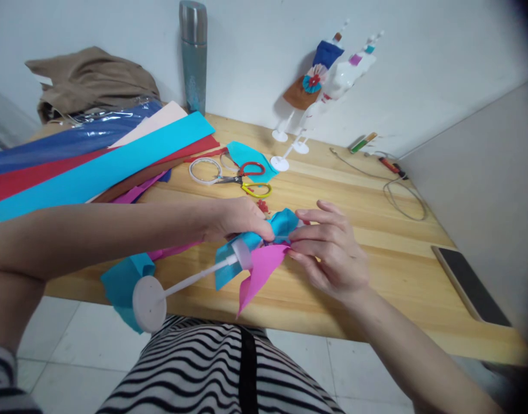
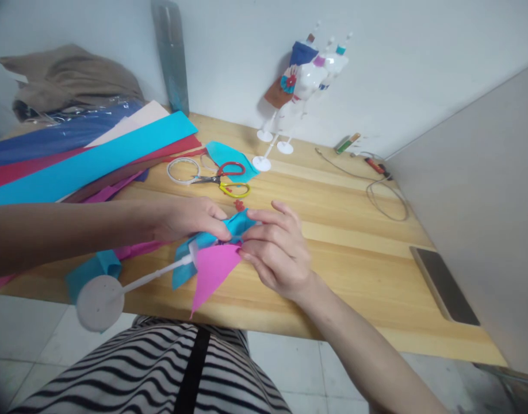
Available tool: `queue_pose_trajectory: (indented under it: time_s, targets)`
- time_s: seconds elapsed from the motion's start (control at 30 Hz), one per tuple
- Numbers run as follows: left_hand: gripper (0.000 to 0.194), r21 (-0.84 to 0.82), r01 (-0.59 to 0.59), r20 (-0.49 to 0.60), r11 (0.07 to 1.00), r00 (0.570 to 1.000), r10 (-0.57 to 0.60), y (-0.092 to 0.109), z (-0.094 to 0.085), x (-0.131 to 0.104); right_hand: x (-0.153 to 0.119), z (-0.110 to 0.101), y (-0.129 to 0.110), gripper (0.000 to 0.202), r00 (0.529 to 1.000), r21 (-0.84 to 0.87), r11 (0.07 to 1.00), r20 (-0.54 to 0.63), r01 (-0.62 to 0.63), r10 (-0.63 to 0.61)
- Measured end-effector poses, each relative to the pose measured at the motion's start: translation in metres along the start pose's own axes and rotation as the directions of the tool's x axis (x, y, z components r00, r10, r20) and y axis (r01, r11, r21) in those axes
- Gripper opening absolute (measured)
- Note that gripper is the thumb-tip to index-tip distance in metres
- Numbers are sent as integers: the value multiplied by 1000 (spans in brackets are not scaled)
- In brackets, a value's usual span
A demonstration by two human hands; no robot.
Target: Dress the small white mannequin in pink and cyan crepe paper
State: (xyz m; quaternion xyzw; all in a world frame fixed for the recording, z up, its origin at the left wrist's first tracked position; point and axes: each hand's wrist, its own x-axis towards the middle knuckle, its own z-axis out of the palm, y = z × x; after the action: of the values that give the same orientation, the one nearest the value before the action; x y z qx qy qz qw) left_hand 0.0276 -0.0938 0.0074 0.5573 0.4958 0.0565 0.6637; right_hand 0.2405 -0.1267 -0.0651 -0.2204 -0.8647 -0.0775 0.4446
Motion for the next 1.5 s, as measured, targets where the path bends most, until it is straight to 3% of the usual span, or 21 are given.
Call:
queue_pose_trajectory:
  time_s: [0.3,0.57,0.83,1.33,1.5]
  targets:
    - [39,0,-8,3,1000,1000,8,-3,1,0,4,-2,1,12,998,-1,998,3,61,-61]
    - [46,-38,-37,-14,999,999,37,-4,1,0,9,-2,-5,11,994,1,996,55,-93,93]
    - [40,-85,-36,-25,996,999,34,-9,1,1,11,4,-11,15,974,72,972,60,-223,218]
    - [37,-79,-43,-5,996,999,42,-13,0,1,14,10,-11,19,976,82,972,3,-219,219]
    - [38,-78,-41,5,996,999,41,-13,2,1,11,10,-14,30,930,107,925,6,-366,367]
